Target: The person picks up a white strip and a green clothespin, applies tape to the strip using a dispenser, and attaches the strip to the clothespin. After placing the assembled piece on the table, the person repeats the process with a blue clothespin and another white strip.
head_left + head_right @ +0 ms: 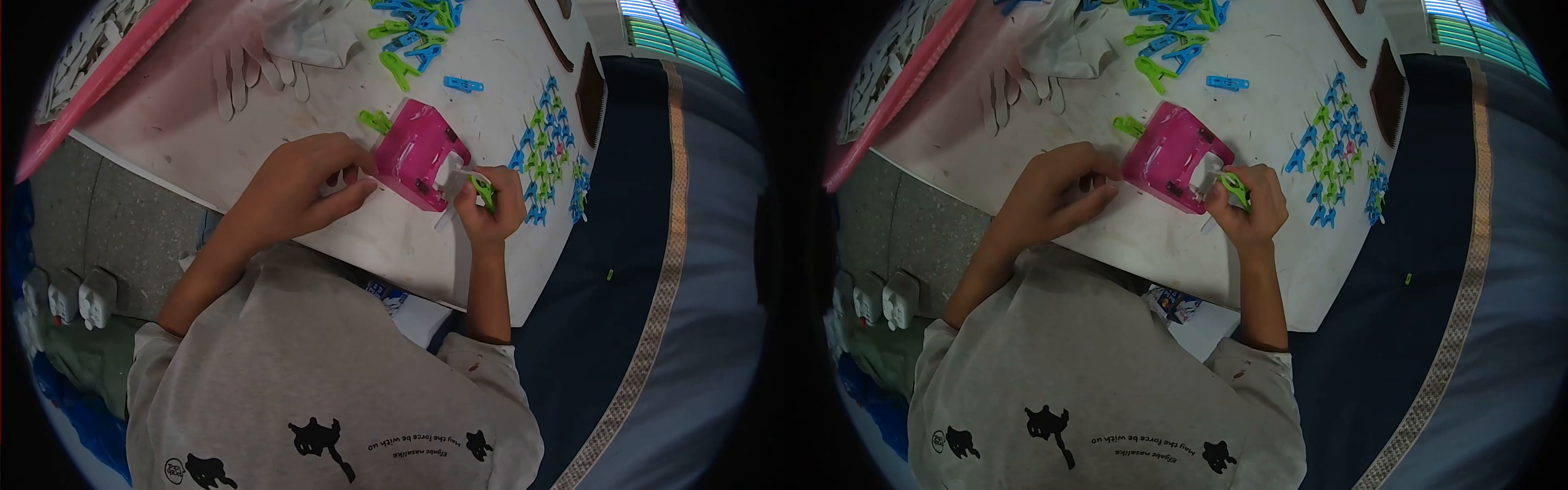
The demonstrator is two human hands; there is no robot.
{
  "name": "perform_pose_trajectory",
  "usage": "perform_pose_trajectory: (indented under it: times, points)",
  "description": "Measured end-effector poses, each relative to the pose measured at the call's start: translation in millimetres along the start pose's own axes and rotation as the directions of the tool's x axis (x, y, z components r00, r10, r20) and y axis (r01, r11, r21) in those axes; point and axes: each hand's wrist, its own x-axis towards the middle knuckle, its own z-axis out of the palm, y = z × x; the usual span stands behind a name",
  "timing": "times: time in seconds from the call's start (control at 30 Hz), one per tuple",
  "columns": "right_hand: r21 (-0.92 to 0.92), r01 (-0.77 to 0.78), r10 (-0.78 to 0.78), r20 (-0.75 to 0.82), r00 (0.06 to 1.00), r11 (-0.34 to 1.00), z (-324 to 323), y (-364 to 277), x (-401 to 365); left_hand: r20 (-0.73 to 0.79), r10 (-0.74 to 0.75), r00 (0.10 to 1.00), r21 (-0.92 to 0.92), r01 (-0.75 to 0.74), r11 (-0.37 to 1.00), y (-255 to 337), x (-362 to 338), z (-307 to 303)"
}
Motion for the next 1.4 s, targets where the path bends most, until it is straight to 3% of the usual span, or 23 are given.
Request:
perform_pose_trajectory:
  times: [0.47, 1.4]
  points:
    - [-0.061, 0.089, -0.086, 0.054, 0.995, 0.994, -2.8, 1.8, 9.6, -0.012, -0.029, 1.000, -0.083, 0.028, 0.996, 0.7, 0.8, -2.3]
    - [-0.123, 0.101, -0.063, 0.282, 0.957, 0.987, -14.7, 0.0, 16.1, -0.004, -0.003, 1.000, -0.101, 0.002, 0.995, -3.6, -0.4, -3.3]
